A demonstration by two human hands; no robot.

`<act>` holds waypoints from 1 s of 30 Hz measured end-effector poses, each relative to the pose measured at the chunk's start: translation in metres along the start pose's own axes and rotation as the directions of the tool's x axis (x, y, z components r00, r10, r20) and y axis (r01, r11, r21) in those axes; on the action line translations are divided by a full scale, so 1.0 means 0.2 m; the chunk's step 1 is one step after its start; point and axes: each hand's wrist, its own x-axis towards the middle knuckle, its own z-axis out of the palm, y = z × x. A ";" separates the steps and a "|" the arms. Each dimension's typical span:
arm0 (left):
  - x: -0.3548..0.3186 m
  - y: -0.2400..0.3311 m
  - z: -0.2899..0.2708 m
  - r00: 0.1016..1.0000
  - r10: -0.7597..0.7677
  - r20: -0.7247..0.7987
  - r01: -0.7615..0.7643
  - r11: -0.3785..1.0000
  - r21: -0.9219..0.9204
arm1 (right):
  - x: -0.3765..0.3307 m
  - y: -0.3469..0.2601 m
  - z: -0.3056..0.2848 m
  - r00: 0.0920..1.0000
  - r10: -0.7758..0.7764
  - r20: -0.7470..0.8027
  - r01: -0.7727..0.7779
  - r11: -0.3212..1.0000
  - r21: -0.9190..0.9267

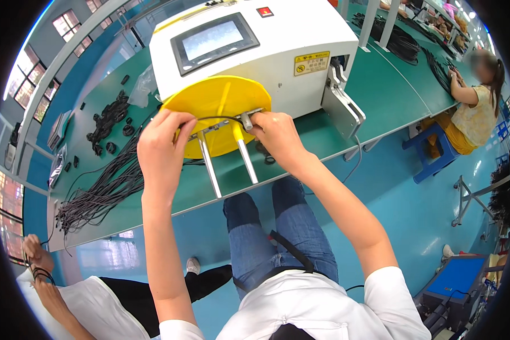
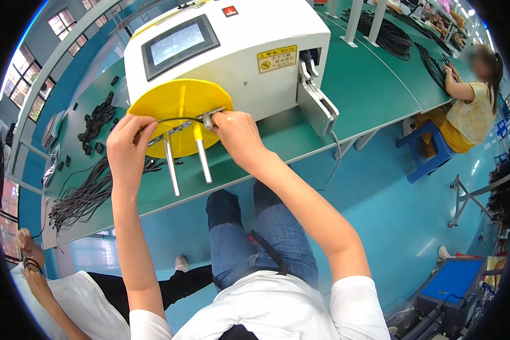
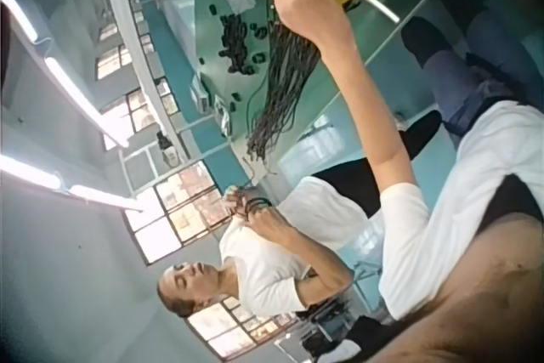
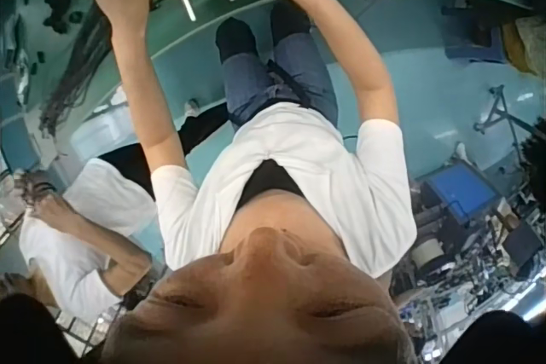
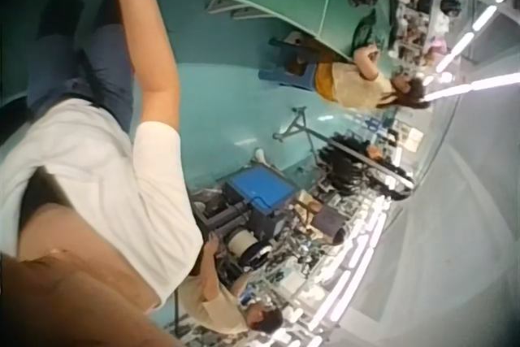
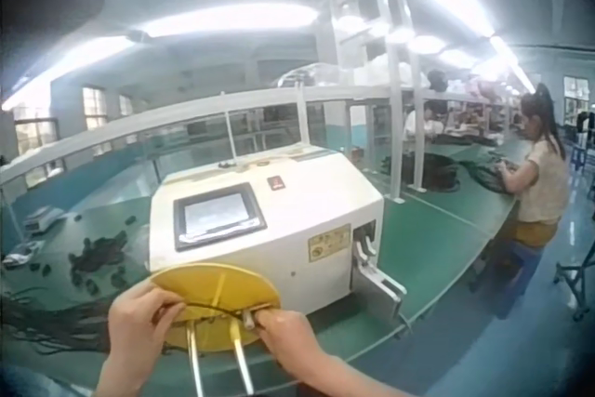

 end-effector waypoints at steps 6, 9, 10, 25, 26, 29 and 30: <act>-0.15 -0.09 -0.05 0.993 -0.108 0.054 0.115 0.983 -0.140 | 0.00 -0.01 -0.03 1.000 -0.024 0.000 0.024 0.999 -0.032; -0.22 -0.10 -0.02 0.983 -0.173 0.055 0.181 0.955 -0.236 | 0.00 -0.02 -0.04 0.999 -0.012 0.036 0.014 0.999 -0.030; -0.24 -0.11 -0.01 0.977 -0.208 0.055 0.215 0.934 -0.284 | 0.00 -0.02 -0.04 0.998 0.000 0.060 0.002 1.000 -0.027; -0.24 -0.17 0.01 0.954 -0.295 0.047 0.291 0.878 -0.381 | 0.06 -0.01 -0.17 0.970 0.100 0.222 -0.114 0.992 0.050; -0.24 -0.16 0.00 0.956 -0.291 0.047 0.286 0.881 -0.377 | 0.06 -0.02 -0.16 0.967 0.107 0.230 -0.120 0.992 0.041; -0.26 -0.19 0.02 0.961 -0.275 0.029 0.265 0.884 -0.386 | 0.05 -0.03 -0.14 0.979 0.084 0.185 -0.092 0.995 0.035; -0.27 -0.20 0.02 0.964 -0.266 0.022 0.253 0.885 -0.391 | 0.04 -0.04 -0.13 0.984 0.075 0.161 -0.081 0.996 0.030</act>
